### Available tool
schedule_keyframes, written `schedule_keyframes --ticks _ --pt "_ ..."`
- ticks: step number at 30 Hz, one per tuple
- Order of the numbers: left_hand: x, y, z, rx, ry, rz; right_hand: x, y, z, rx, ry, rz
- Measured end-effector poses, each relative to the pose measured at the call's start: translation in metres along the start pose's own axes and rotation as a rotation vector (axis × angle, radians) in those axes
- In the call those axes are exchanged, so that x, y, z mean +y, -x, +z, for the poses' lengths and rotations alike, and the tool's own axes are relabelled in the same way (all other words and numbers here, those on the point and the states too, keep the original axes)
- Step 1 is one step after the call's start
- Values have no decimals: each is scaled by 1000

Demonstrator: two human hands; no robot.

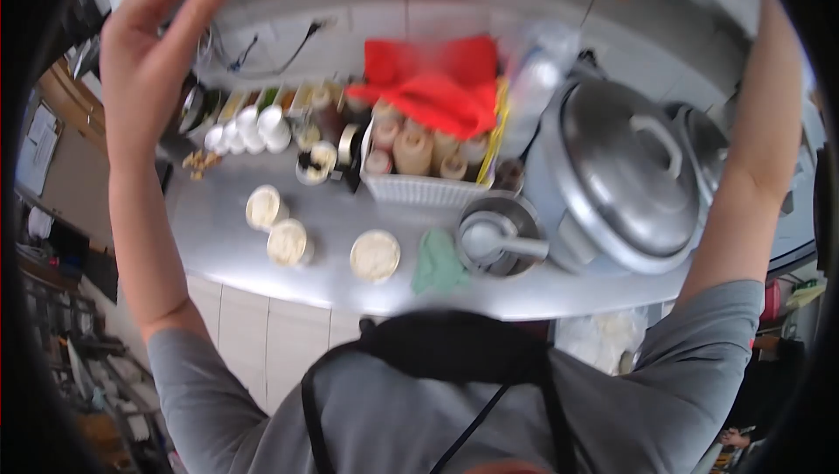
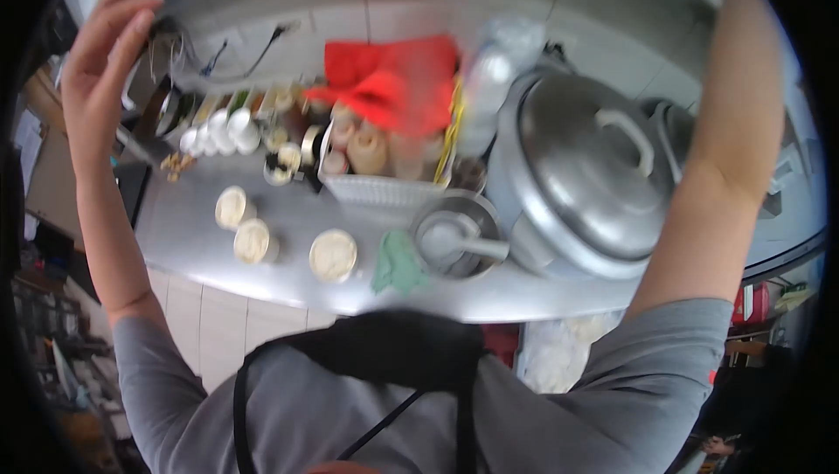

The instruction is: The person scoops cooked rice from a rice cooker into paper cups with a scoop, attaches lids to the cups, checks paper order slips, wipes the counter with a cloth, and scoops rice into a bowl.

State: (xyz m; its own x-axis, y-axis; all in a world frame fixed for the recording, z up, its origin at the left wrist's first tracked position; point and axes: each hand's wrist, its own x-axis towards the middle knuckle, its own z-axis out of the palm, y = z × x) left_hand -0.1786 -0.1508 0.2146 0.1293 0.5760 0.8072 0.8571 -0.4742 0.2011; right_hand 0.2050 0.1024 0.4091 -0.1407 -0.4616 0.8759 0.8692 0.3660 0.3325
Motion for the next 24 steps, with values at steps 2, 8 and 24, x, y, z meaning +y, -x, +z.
schedule_keyframes --ticks 2,8,24 --pt "8 20 7 88 -26 -9 -58 30 -38 -120 -183 31" --pt "-52 137 14 2 327 -341 -176 146 -121 -510 -1147 536" --pt "-50 360 219 -140 708 -1348 -498 446 -310 -1138 -933 1988"
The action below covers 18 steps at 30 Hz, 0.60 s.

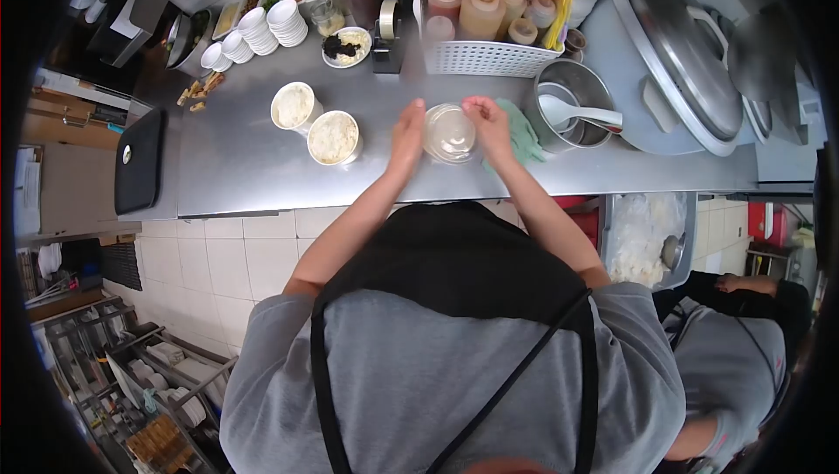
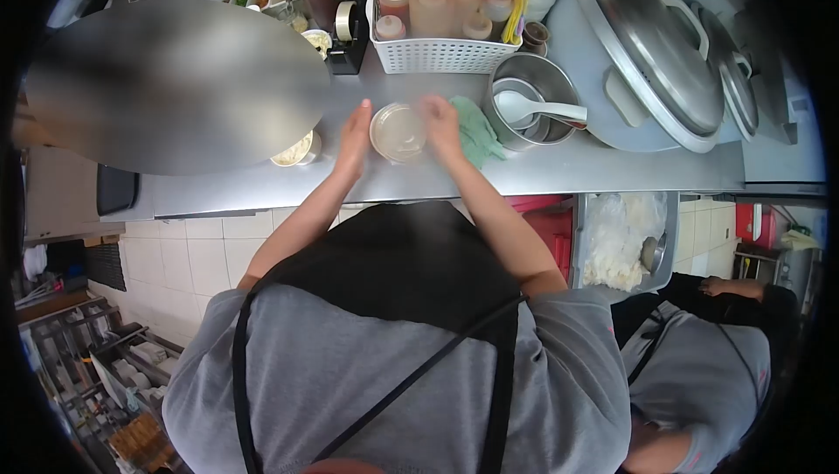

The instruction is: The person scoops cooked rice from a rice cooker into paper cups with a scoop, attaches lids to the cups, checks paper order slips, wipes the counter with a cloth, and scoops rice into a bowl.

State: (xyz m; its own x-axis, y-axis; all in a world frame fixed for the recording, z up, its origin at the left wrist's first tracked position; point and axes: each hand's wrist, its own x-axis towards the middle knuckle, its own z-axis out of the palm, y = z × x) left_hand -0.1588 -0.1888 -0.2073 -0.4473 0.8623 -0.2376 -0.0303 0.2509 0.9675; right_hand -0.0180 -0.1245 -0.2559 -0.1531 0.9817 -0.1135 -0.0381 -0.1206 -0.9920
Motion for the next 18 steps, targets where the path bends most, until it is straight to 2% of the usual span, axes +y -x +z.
schedule_keyframes --ticks 1,2,3,5,7,9,13,16,18 --pt "-6 0 7 -1 0 -1 4 1 8 67 95 -136" --pt "-11 0 13 46 -83 113 6 0 13 134 191 -272" --pt "-15 -1 16 93 -166 227 8 2 16 135 192 -272" --pt "-20 -2 18 107 -186 220 -1 12 20 236 377 -397" --pt "-27 -6 19 123 -207 213 0 11 23 211 320 -352" --pt "-35 -14 22 195 -204 322 3 10 24 186 263 -306" --pt "-31 -17 15 96 -269 231 19 4 25 212 184 -186" --pt "-32 -19 17 55 -242 202 27 1 21 191 138 -87" --pt "-38 -23 21 120 -79 232 25 1 18 147 131 -28"
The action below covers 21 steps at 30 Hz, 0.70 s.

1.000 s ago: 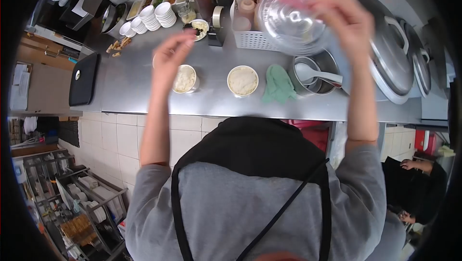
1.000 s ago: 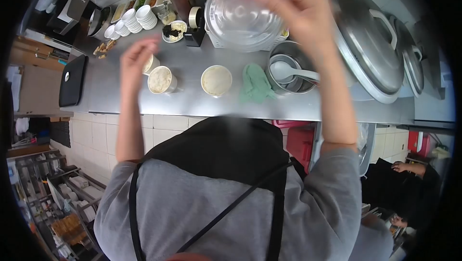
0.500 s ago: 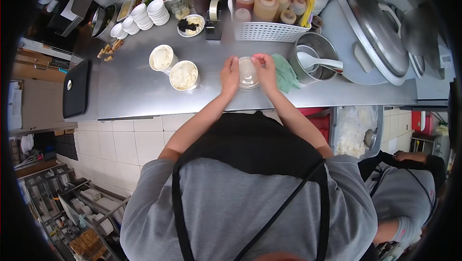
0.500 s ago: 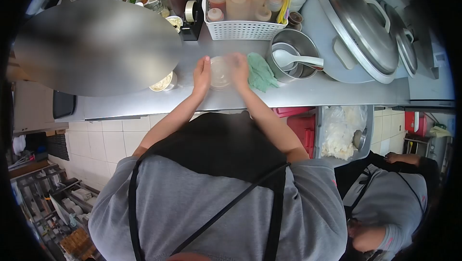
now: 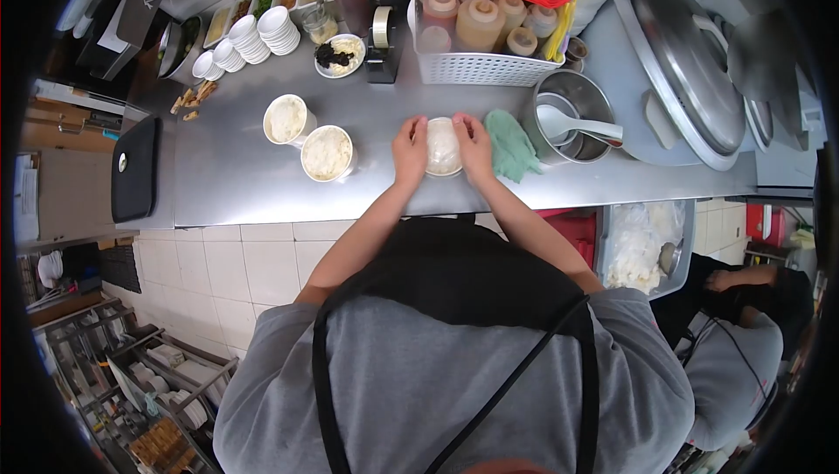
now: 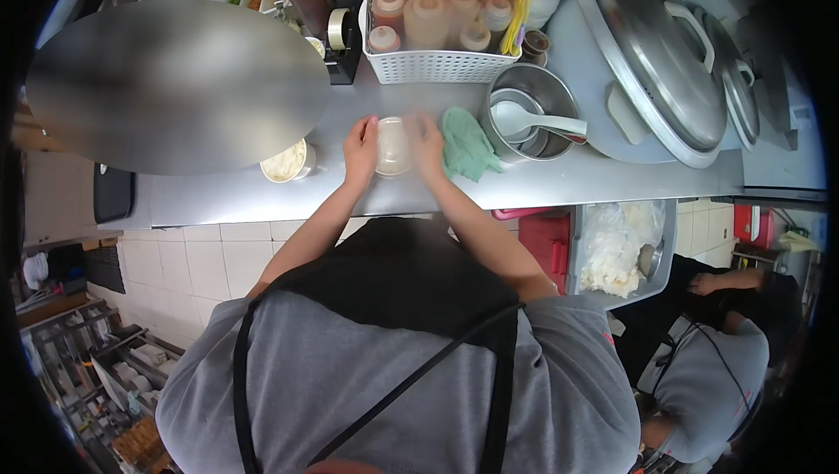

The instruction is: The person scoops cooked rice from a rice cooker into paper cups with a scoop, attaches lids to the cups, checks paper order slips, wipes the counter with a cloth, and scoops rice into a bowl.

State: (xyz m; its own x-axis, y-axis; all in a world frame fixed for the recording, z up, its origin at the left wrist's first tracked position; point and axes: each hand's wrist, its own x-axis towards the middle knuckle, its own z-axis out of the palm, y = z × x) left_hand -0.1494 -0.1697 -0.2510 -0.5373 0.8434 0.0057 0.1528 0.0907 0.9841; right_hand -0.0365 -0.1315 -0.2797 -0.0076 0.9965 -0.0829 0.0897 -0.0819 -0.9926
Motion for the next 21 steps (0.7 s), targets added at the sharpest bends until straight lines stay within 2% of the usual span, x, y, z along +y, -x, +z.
schedule_keyframes --ticks 4,7,9,10,11,13,15,16,17,18,20,21 --pt "4 -1 -2 -21 3 8 7 -6 -3 -73 8 34" --pt "5 -1 -5 -32 -148 137 14 -20 -6 -185 116 -43" --pt "7 -5 -7 -48 -203 143 -11 -19 -10 -210 277 -50" --pt "6 -10 -7 -60 -177 161 -36 -21 -17 -242 282 -186" --pt "3 -18 -9 -71 -188 183 -73 -25 -27 -274 297 -326" --pt "1 -31 -15 -48 -262 218 -191 -27 -54 -320 166 -591" --pt "29 -33 -25 -55 -292 137 -298 -44 -93 -155 298 -1150" --pt "32 -38 -29 5 -333 272 -351 -52 -115 39 413 -1392" --pt "36 -44 -32 68 -378 402 -405 -54 -139 140 370 -1465" --pt "48 -47 -34 78 -364 427 -454 -79 -162 270 324 -1635" --pt "78 -44 -48 121 -387 458 -545 -115 -214 578 567 -1716" --pt "92 -42 -54 130 -382 468 -592 -121 -237 600 526 -1711"
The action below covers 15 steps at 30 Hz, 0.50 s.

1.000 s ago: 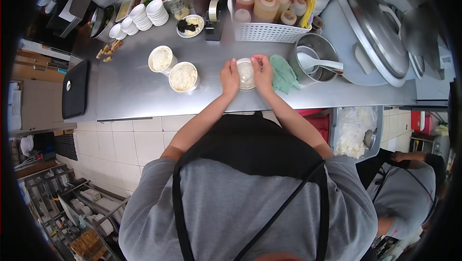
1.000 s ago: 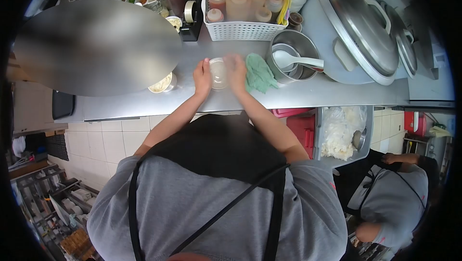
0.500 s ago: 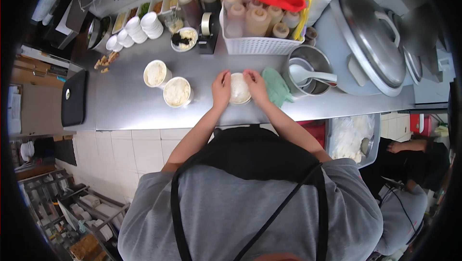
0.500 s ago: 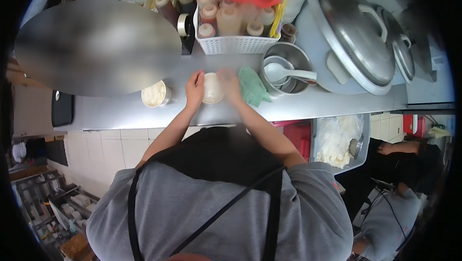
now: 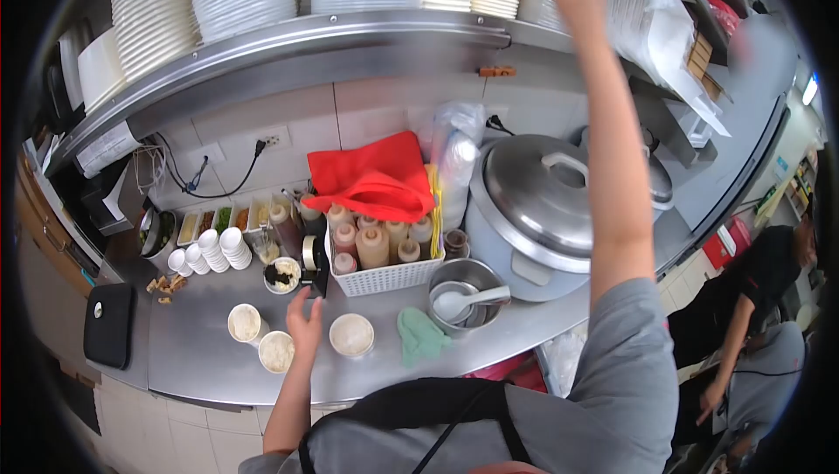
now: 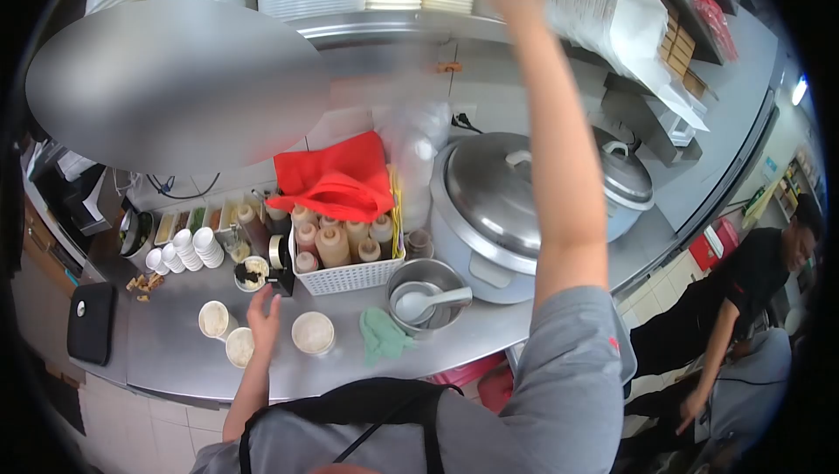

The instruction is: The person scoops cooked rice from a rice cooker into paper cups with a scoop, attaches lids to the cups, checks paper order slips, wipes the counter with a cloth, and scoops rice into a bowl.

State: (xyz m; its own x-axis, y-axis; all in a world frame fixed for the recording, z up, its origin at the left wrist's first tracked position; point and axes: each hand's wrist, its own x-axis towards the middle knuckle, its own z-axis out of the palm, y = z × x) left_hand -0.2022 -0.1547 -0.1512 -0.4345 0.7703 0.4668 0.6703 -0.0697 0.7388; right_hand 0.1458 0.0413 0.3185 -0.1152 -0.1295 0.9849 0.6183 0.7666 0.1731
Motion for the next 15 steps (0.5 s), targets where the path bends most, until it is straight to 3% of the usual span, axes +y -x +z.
schedule_keyframes --ticks 1,3,4,6,7,9,13,15 --pt "9 -3 -10 -2 85 -54 35 -26 0 24 99 -4" --pt "17 -5 -24 2 171 -110 106 -59 -1 -197 524 77" --pt "14 -5 -30 22 232 -152 129 -67 1 -193 519 73" --pt "13 -1 -41 47 293 -194 164 -75 7 -575 682 164" --pt "15 2 -48 52 300 -234 174 -79 10 -574 678 163" --pt "15 7 -58 60 306 -276 185 -86 14 -778 654 156" --pt "6 16 -73 106 265 -304 175 -93 21 -726 903 51" --pt "-2 18 -76 112 320 -366 167 -95 18 -879 900 11"
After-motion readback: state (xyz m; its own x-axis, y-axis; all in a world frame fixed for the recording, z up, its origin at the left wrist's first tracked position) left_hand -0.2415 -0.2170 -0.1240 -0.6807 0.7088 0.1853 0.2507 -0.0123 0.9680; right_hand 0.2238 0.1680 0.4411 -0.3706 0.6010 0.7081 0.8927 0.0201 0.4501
